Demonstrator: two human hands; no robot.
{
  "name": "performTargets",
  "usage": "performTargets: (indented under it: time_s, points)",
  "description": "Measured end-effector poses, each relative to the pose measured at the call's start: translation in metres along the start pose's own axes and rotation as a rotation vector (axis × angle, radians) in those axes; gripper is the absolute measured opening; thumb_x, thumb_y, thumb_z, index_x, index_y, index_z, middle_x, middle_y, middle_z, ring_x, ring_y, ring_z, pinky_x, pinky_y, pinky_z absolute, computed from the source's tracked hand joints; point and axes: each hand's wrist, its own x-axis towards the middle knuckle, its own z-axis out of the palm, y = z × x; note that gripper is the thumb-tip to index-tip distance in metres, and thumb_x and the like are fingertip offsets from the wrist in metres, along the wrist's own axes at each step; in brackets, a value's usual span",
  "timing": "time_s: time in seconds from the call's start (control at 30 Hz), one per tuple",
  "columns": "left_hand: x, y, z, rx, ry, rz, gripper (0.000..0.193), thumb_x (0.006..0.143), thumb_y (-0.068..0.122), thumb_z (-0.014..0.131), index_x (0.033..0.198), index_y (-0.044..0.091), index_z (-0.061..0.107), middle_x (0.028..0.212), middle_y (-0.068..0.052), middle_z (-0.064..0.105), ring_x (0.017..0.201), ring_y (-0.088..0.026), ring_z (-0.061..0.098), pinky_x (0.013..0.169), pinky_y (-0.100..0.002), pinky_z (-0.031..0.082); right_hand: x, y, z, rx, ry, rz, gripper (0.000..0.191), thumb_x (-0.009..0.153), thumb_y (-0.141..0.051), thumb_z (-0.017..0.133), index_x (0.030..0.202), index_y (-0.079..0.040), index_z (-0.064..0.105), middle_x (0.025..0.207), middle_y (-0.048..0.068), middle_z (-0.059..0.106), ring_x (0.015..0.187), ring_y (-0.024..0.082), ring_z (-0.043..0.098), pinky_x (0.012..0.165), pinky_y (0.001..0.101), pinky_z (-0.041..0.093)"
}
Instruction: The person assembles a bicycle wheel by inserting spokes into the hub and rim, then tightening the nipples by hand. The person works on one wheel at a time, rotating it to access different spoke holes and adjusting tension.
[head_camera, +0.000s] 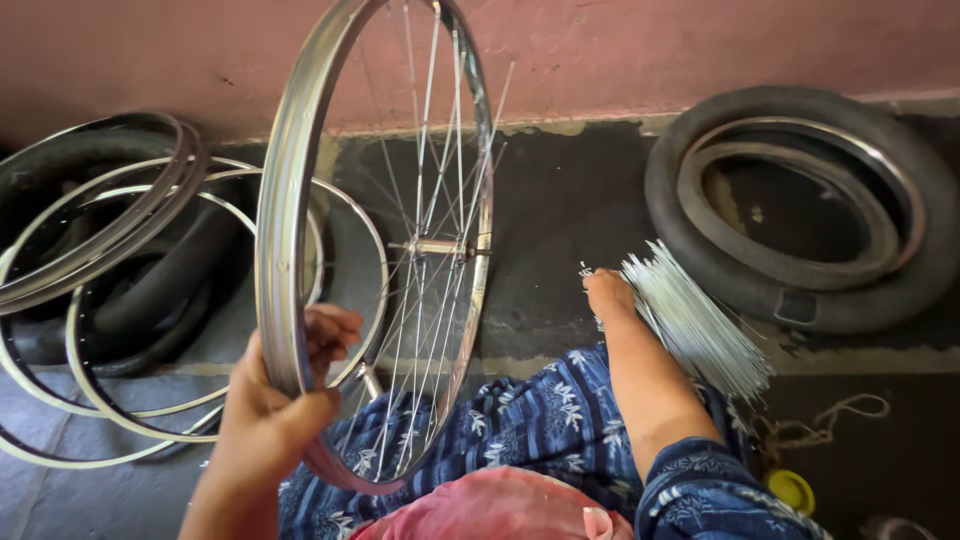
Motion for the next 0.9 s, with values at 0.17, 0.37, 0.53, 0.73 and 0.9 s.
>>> performTargets:
  time_s: [0.17,0.37,0.53,0.73,0.9]
  points:
    - [0.04,0.013,-0.003,0.005,0.0,-0.034,0.058,0.061,-0.009,0.054,0.119,-0.002,0.053,0.126,-0.02,0.062,0.116,-0.024,0.061,0.103,-0.038,0.046,0.016,-0.006,0.006,-0.118,-0.046,-0.037,0.025,0.097,-0.022,0.056,0.105,-0.011,0.077,0.117,0.014,0.069,0.112,0.032,0.067,0.093,0.0459,0.055]
    - [0.056,0.003,-0.001,-0.043,0.016,-0.009,0.055,0.064,-0.011,0.053,0.118,-0.001,0.054,0.127,-0.02,0.063,0.118,-0.025,0.061,0.106,-0.038,0.046,0.024,-0.001,0.021,-0.159,-0.005,-0.099,0.023,0.096,-0.019,0.057,0.104,-0.012,0.077,0.12,0.011,0.068,0.118,0.031,0.064,0.094,0.0459,0.055]
    - [0.046,-0.002,0.005,-0.026,0.046,0.016,0.053,0.064,-0.013,0.052,0.116,-0.001,0.053,0.127,-0.019,0.063,0.117,-0.025,0.061,0.105,-0.038,0.047,0.021,-0.014,-0.007,0.229,0.172,-0.001,0.014,0.09,-0.011,0.064,0.1,-0.004,0.07,0.102,0.017,0.071,0.095,0.038,0.068,0.08,0.0461,0.056]
    - [0.017,-0.004,0.024,0.019,-0.003,0.101,0.053,0.064,-0.011,0.052,0.116,0.0,0.055,0.121,-0.013,0.065,0.113,-0.021,0.061,0.104,-0.034,0.047,-0.073,-0.055,-0.098,1.145,0.149,-0.13,0.009,0.094,-0.01,0.066,0.094,-0.002,0.07,0.073,0.004,0.071,0.068,0.013,0.069,0.066,0.0269,0.056]
    - [-0.02,-0.017,0.073,0.058,0.071,0.034,0.051,0.063,-0.009,0.06,0.112,0.007,0.061,0.103,-0.005,0.064,0.098,-0.015,0.062,0.086,-0.029,0.051,-0.242,-0.087,-0.131,1.299,-0.02,-0.242,0.012,0.097,-0.009,0.065,0.097,-0.001,0.073,0.077,0.004,0.073,0.072,0.011,0.067,0.069,0.0252,0.056]
